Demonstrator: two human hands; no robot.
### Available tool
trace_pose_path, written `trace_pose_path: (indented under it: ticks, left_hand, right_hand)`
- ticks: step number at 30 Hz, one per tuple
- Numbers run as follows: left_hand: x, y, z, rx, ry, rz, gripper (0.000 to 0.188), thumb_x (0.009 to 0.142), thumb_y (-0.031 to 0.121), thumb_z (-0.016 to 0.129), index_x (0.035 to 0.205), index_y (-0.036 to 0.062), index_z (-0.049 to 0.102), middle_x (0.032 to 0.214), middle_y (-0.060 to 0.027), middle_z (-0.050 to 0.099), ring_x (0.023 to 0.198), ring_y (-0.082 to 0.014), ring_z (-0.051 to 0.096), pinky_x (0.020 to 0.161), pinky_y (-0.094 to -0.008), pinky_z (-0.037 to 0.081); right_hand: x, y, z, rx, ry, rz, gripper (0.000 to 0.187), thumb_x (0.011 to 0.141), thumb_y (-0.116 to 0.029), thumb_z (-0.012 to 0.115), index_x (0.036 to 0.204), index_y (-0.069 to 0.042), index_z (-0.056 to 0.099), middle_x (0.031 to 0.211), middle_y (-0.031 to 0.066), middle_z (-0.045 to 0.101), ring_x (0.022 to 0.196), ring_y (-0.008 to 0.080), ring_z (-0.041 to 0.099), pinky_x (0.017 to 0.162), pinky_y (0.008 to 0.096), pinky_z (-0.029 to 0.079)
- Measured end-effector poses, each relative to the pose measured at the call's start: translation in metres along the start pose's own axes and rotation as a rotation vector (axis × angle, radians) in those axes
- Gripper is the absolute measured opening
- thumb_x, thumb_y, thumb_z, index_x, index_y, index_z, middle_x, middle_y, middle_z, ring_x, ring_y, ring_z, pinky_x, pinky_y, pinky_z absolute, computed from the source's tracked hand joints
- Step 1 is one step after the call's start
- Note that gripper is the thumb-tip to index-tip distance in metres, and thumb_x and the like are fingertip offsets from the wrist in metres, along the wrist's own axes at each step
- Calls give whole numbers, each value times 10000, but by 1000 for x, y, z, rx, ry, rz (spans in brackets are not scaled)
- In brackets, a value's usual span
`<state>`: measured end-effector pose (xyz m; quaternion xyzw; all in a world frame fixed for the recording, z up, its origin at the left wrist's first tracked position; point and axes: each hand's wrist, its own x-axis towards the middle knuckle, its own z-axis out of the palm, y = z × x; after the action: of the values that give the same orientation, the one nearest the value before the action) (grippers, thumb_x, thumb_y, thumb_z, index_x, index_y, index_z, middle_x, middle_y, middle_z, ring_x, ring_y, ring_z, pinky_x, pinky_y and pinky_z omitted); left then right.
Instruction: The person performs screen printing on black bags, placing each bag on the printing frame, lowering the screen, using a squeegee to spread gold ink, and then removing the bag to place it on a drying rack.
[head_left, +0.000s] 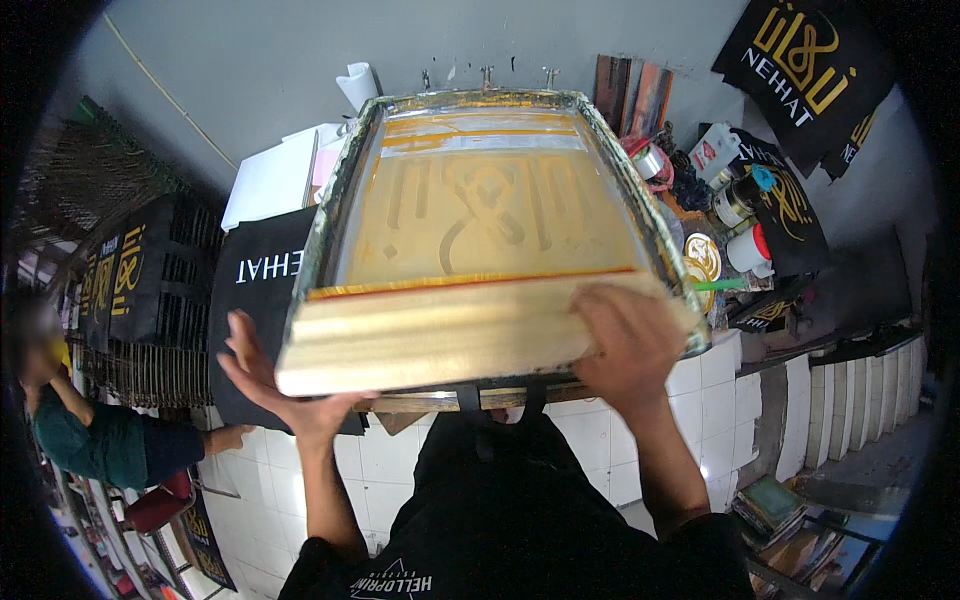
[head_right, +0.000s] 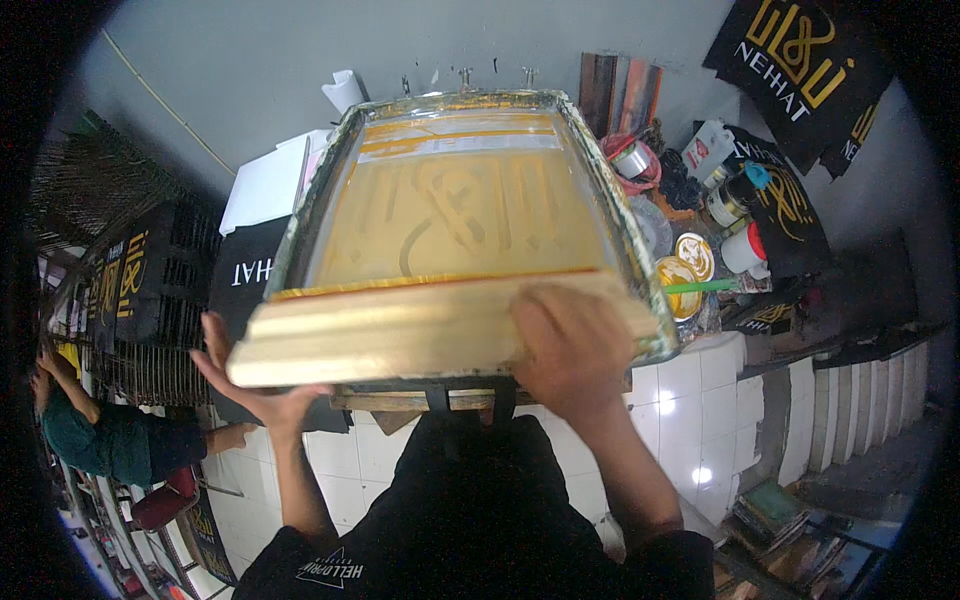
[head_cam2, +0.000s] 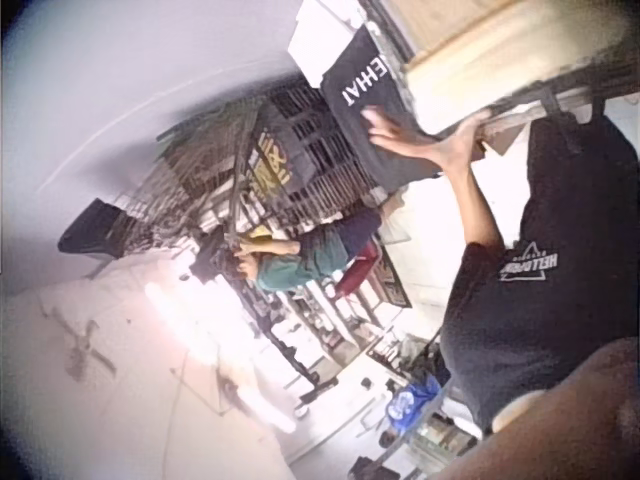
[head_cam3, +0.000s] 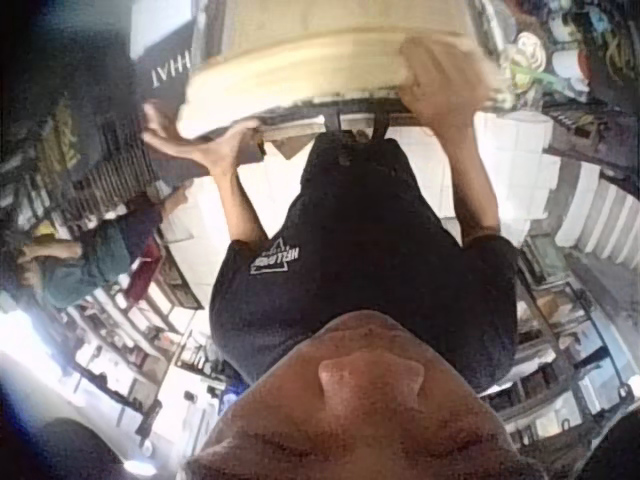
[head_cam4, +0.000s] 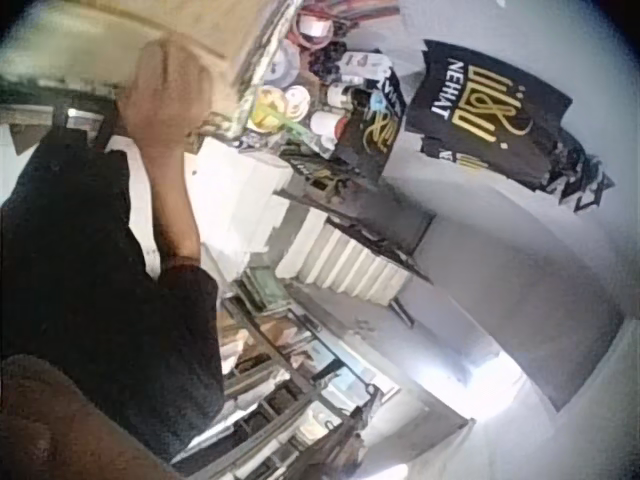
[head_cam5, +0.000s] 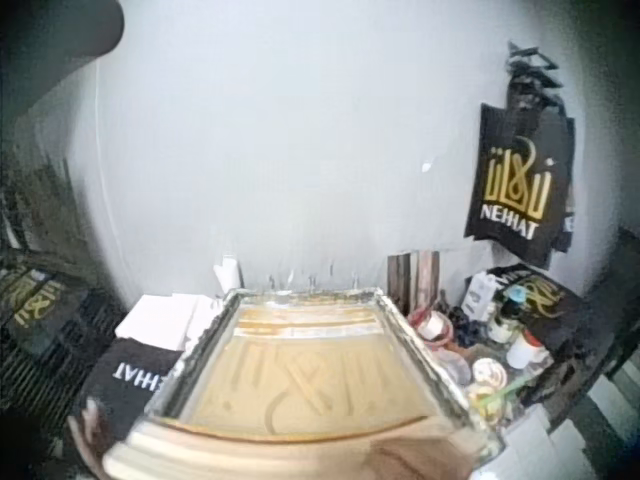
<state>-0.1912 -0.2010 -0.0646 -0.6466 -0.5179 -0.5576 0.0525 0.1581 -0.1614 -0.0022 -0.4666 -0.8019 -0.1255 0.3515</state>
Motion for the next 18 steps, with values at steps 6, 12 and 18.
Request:
trace_pose_path:
  ticks: [6,12,18]
  left_hand:
    - [90,-1,43,-460,260,-122,983,894,429,754,1573,74,139,1582,-229,309,1440,-335,362,1193,-472,299]
    - [13,-103,100,78,-657,-781,861,932,256,704,1531,-101,199,1503,-384,373,1425,-400,414,1159,-425,333]
    - [-7,-159,28,-208,-402,-1071,161,927,165,690,831,39,661,753,68,531,719,-69,462,678,-244,387]
  right_hand:
    - [142,17,-54,-154,92,-14,238,704,-228,791,864,-80,695,806,94,678,736,327,665,652,441,514]
    - [263,12,-98,-169,-153,312,381,871,-377,757,1104,-76,760,797,83,752,633,154,652,627,290,555]
    - [324,54,-80,-176,90,92,418,759,-275,824,1061,7,762,914,153,768,783,249,707,768,369,568]
